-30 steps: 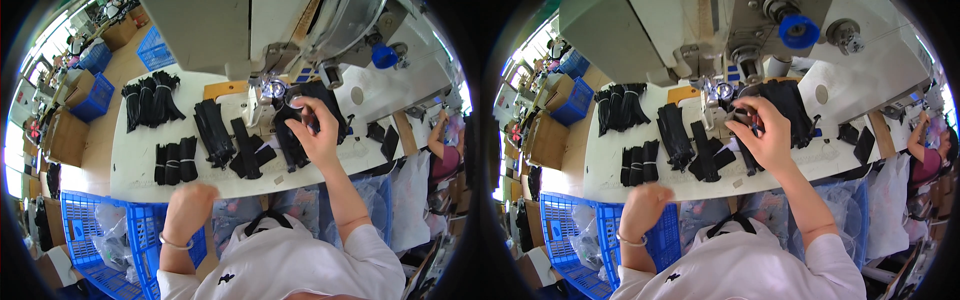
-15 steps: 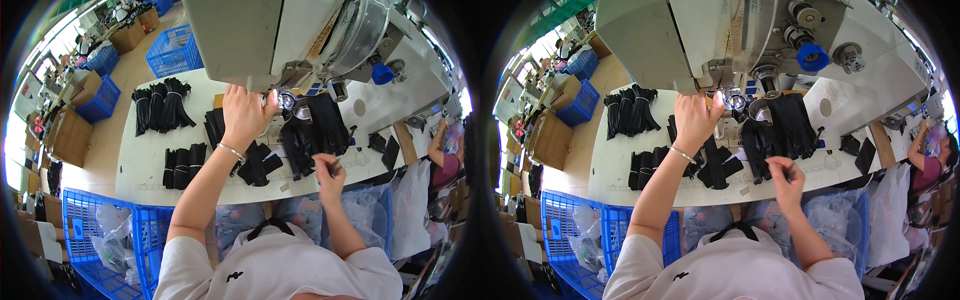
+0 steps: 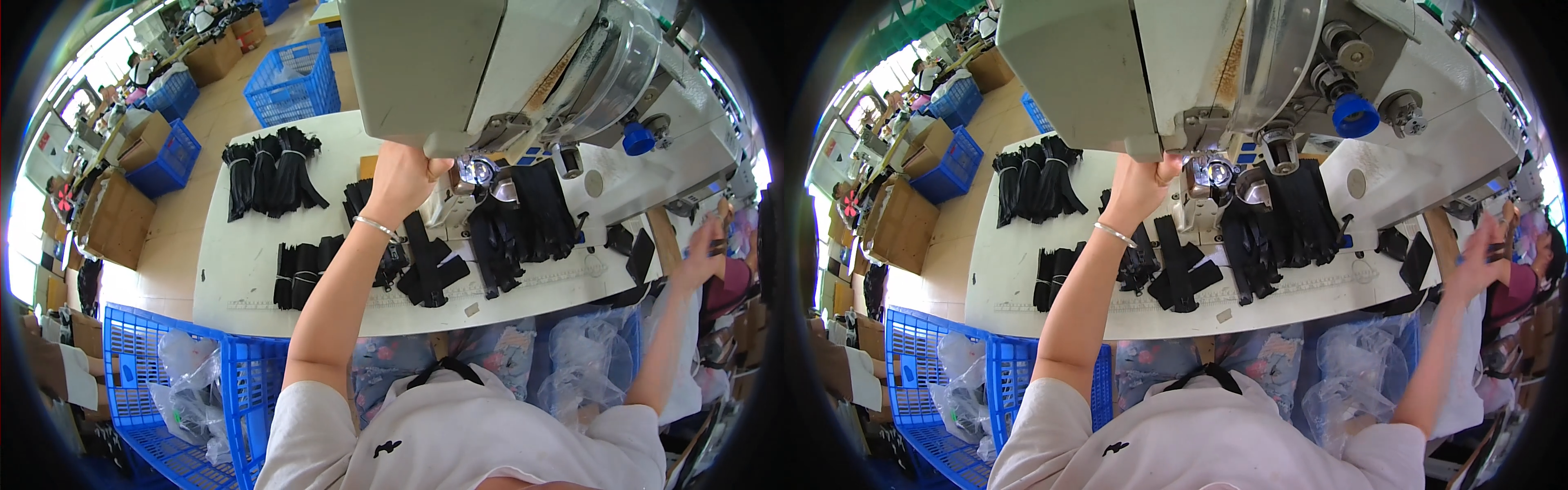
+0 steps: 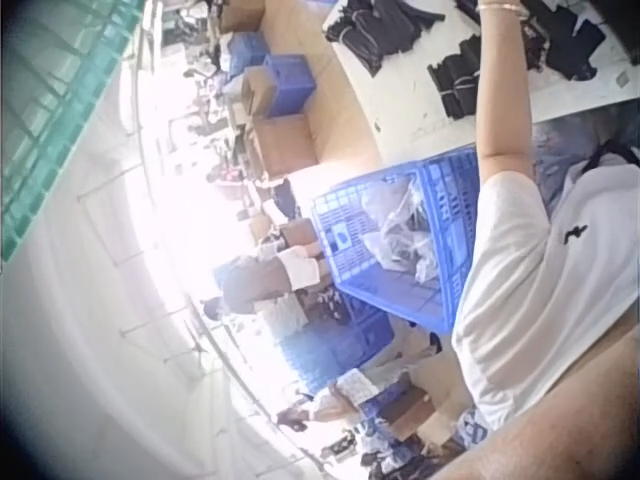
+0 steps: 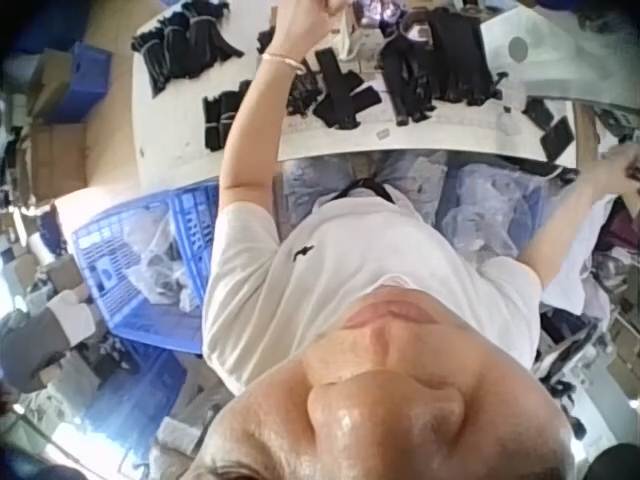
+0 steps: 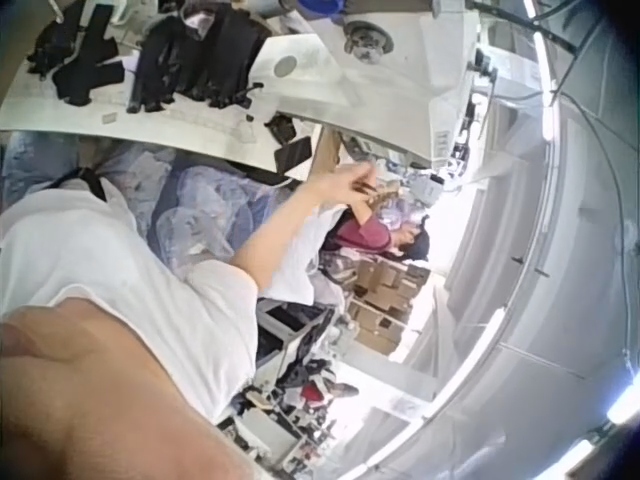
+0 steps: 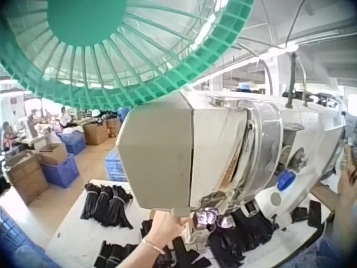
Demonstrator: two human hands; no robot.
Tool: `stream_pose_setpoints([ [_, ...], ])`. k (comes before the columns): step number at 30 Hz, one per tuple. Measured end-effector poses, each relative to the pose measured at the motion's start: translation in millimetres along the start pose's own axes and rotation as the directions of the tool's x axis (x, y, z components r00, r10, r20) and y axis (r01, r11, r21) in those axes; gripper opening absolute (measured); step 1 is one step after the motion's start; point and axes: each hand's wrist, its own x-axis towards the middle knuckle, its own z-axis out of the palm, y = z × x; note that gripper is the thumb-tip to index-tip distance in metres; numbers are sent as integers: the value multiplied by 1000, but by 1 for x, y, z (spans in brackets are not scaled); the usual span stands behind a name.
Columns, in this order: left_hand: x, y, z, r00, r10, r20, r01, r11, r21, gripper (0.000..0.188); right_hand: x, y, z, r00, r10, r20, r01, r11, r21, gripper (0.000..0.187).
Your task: Sewing and quality-checking zippers at an industrial sewing machine station.
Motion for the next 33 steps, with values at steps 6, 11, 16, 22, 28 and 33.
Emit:
stream_pose_setpoints([
  [6,-41,41,29,882,-307,-357,-12,743,-669,36,171,62,-59,981,70,-180,-98,983,-155,38],
  [11,-34,61,33,882,-404,-242,22,548,-836,28,219,95,-58,937,350,-11,-342,908,-243,63],
  [16,-31,64,27,853,-430,-297,38,617,-786,11,272,150,-98,859,512,-1,-501,840,-209,57],
  [22,-29,45,18,676,322,-663,-258,946,197,19,402,188,-121,867,476,149,-326,766,-554,58],
  [28,-35,34,12,554,772,-313,-496,607,621,17,336,175,-160,936,353,17,-306,834,-459,55],
  [33,-34,32,15,810,464,-359,-478,877,55,12,252,128,-159,980,175,-95,-199,882,-426,53],
])
